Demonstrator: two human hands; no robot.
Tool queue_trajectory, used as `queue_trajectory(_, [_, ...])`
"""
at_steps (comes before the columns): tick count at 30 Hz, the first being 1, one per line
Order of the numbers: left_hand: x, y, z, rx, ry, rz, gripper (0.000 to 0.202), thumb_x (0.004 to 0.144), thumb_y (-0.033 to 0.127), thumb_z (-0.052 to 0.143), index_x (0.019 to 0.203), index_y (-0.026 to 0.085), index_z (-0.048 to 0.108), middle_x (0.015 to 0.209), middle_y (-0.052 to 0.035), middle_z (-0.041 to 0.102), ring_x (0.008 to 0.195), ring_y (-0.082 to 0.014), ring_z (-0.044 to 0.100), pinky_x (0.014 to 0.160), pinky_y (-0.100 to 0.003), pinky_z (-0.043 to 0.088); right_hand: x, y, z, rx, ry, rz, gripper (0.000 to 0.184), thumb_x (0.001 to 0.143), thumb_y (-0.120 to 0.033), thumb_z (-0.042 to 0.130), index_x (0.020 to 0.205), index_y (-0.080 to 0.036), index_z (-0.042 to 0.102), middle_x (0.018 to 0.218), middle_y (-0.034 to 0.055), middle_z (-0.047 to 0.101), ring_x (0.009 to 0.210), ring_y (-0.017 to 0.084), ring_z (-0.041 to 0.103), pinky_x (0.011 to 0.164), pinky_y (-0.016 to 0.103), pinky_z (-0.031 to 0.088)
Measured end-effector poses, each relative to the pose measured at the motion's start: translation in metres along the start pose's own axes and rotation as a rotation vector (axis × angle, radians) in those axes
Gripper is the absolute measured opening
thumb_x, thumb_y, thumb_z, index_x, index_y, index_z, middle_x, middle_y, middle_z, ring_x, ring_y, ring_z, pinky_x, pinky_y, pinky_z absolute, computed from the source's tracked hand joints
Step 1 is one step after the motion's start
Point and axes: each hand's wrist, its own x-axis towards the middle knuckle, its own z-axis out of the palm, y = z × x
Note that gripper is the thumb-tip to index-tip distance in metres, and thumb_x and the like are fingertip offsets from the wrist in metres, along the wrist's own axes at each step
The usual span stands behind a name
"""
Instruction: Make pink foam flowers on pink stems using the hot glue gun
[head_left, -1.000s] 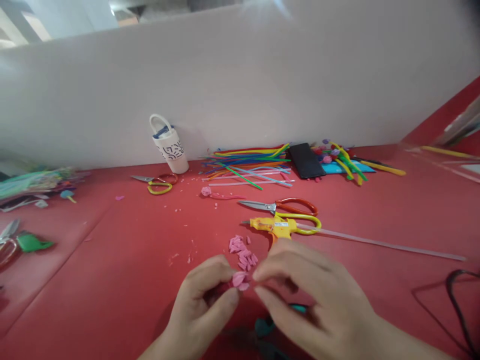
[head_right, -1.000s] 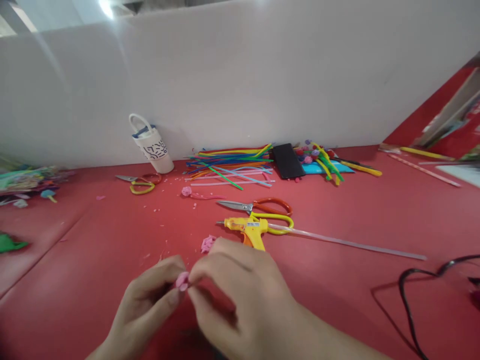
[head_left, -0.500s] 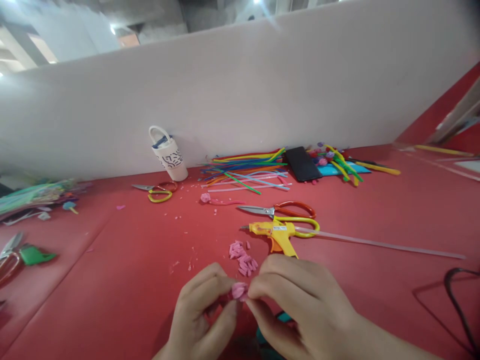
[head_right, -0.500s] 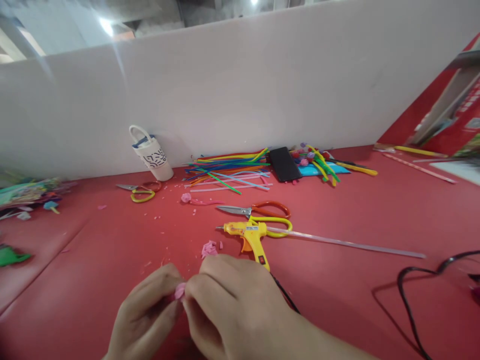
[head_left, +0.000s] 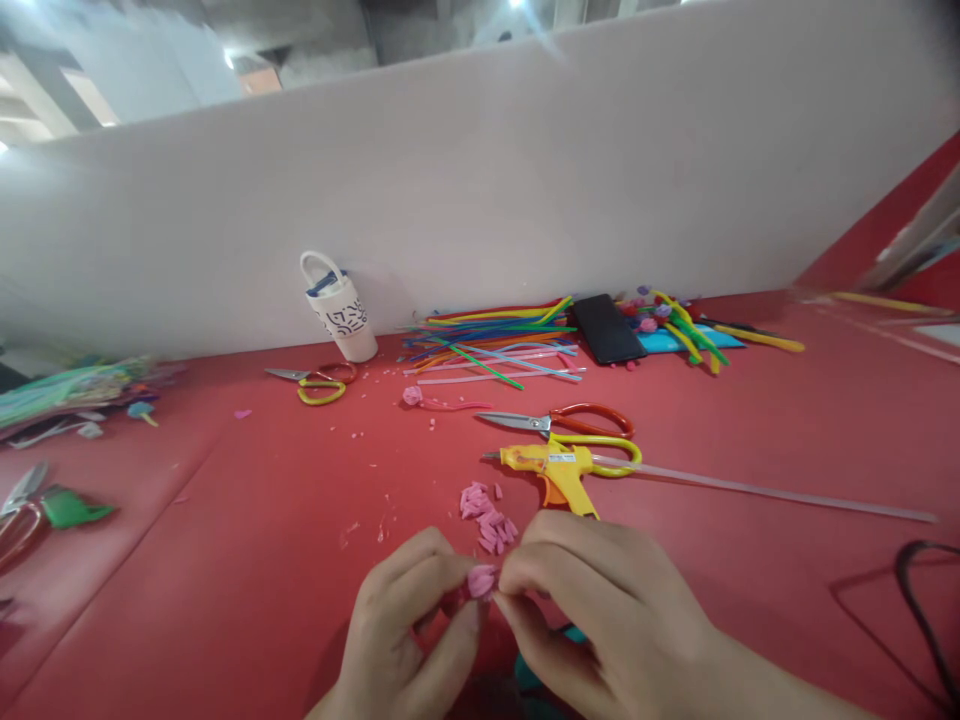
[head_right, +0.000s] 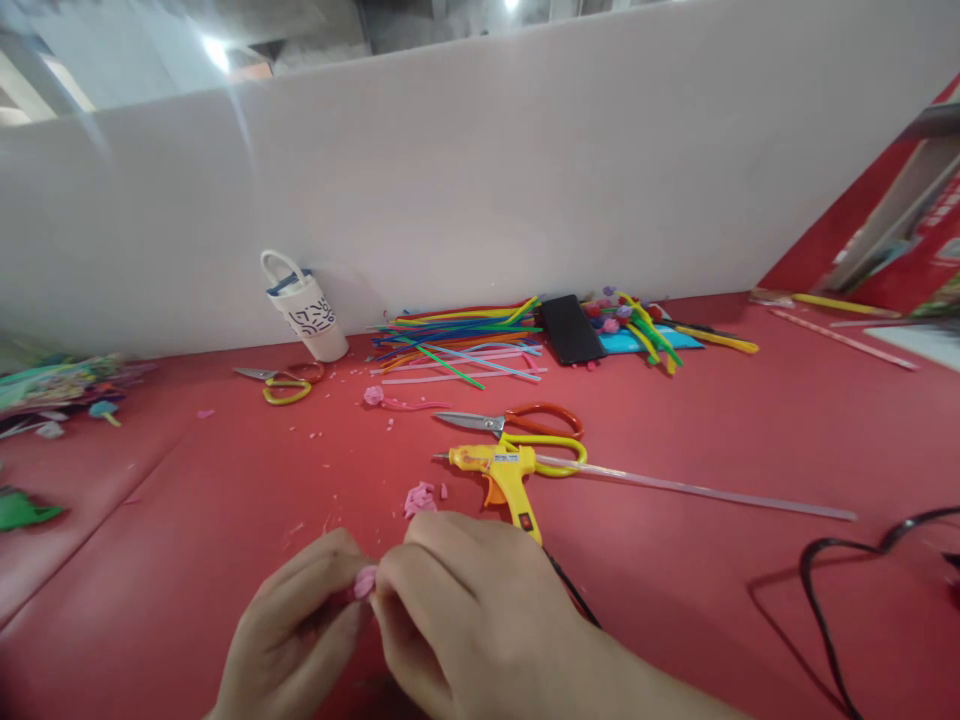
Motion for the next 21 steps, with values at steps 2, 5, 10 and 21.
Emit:
queue_trajectory(2, [0.001, 0.001, 0.000, -0.001, -0.003, 0.001, 0.014, 0.077, 0.007, 0.049, 0.072, 0.017, 0.057, 0.058, 0.0019, 0.046, 0.050, -0.0094, 0.045, 0.044, -0.019, 0.037, 0.000, -0.001, 0.000, -0.008, 0.011, 0.002, 0.021, 0.085, -0.010, 0.047, 0.069, -0.015, 0.059, 0.063, 0.0018, 0.056, 0.057, 0.013, 0.051, 0.053, 0.026, 0.040])
queue_trajectory(5, [0.002, 0.002, 0.000, 0.005, -0.006, 0.003, 0.014, 0.076, 0.006, 0.048, 0.071, 0.016, 0.057, 0.058, 0.0018, 0.046, 0.049, -0.0090, 0.045, 0.044, -0.018, 0.037, 0.001, 0.000, 0.000, -0.017, 0.025, -0.007, 0.021, 0.085, -0.012, 0.047, 0.068, -0.014, 0.059, 0.063, 0.0022, 0.056, 0.057, 0.014, 0.051, 0.053, 0.026, 0.040])
queue_trajectory(10, [0.001, 0.001, 0.000, 0.009, -0.002, 0.007, 0.015, 0.077, 0.006, 0.047, 0.071, 0.016, 0.057, 0.057, 0.0015, 0.047, 0.049, -0.0092, 0.045, 0.045, -0.019, 0.038, 0.003, 0.001, 0.003, -0.036, 0.035, -0.023, 0.023, 0.085, -0.013, 0.046, 0.067, -0.015, 0.059, 0.062, 0.0019, 0.056, 0.056, 0.014, 0.051, 0.054, 0.026, 0.041])
queue_trajectory(21, [-0.003, -0.005, -0.001, -0.234, 0.002, -0.126, 0.011, 0.082, 0.016, 0.052, 0.074, 0.019, 0.059, 0.063, 0.0007, 0.048, 0.055, -0.0111, 0.047, 0.049, -0.021, 0.038, 0.006, 0.000, -0.011, 0.151, 0.018, 0.081, 0.012, 0.082, -0.011, 0.049, 0.076, -0.017, 0.057, 0.063, -0.0016, 0.053, 0.056, 0.010, 0.049, 0.052, 0.021, 0.039])
